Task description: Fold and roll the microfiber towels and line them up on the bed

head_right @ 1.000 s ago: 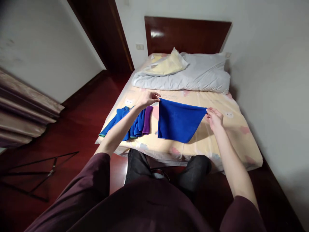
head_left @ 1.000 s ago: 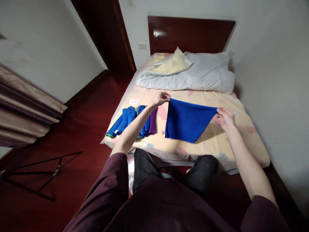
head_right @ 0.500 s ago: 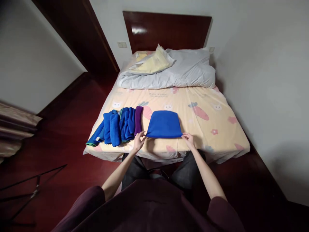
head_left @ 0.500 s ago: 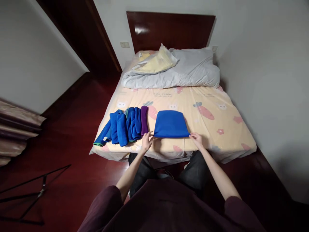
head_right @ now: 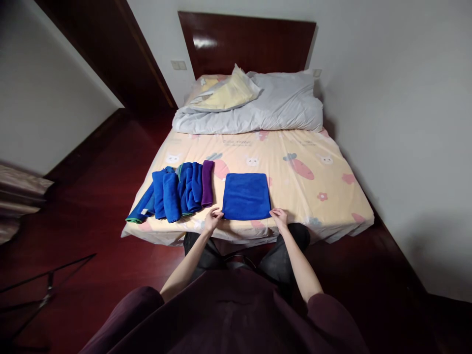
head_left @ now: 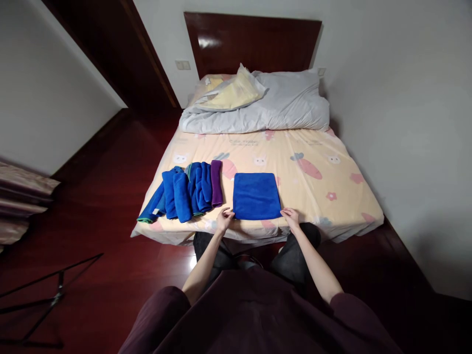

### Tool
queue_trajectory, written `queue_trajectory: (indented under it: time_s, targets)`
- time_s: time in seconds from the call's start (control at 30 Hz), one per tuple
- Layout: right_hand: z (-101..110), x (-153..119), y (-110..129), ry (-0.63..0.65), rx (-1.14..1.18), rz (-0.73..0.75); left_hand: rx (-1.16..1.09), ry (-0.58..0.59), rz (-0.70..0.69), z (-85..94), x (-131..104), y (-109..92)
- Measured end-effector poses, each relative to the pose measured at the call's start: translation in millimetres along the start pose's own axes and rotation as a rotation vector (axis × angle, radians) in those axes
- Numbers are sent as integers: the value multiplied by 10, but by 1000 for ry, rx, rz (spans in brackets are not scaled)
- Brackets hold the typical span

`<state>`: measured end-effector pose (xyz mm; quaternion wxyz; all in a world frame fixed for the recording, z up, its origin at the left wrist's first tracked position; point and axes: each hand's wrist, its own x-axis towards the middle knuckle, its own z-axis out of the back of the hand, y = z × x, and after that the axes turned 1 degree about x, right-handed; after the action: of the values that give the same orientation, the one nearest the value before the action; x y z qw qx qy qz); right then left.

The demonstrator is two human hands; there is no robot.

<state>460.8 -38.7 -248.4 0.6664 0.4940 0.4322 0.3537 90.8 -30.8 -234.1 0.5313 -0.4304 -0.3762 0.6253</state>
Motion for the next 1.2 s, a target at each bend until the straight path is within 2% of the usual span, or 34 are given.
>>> queue_trajectory:
  time_s: [0.1,0.27,0.4,0.57,0.67,0.8,0.9,1.03,1.2]
  targets:
    - [115,-56,-19,-3,35,-6,-125,-132,117,22,-95,120]
    - [266,-96,-71,58,-4,-48,-175,-45,145,85,-236,276]
    - [202,-91,-54,118,-57,-119,-86,40,197,77,-166,286]
    - [145,-96,-62,107,-99,-89,93,101,224,99,-95,248]
    - [239,-136,-103,153,-183,-51,128,158,221,182,-197,260]
    - [392,-228,-146,281,-314,39,167,245,206,294,-389,331]
    - [416,-267,-141,337,-289,8,175,270,203,296,-420,366]
    - [314,-165,-61,296,-185,-88,160,261,256,203,-200,282]
    - [77,192,89,221,-140,-116,275,151,228,87,326,25]
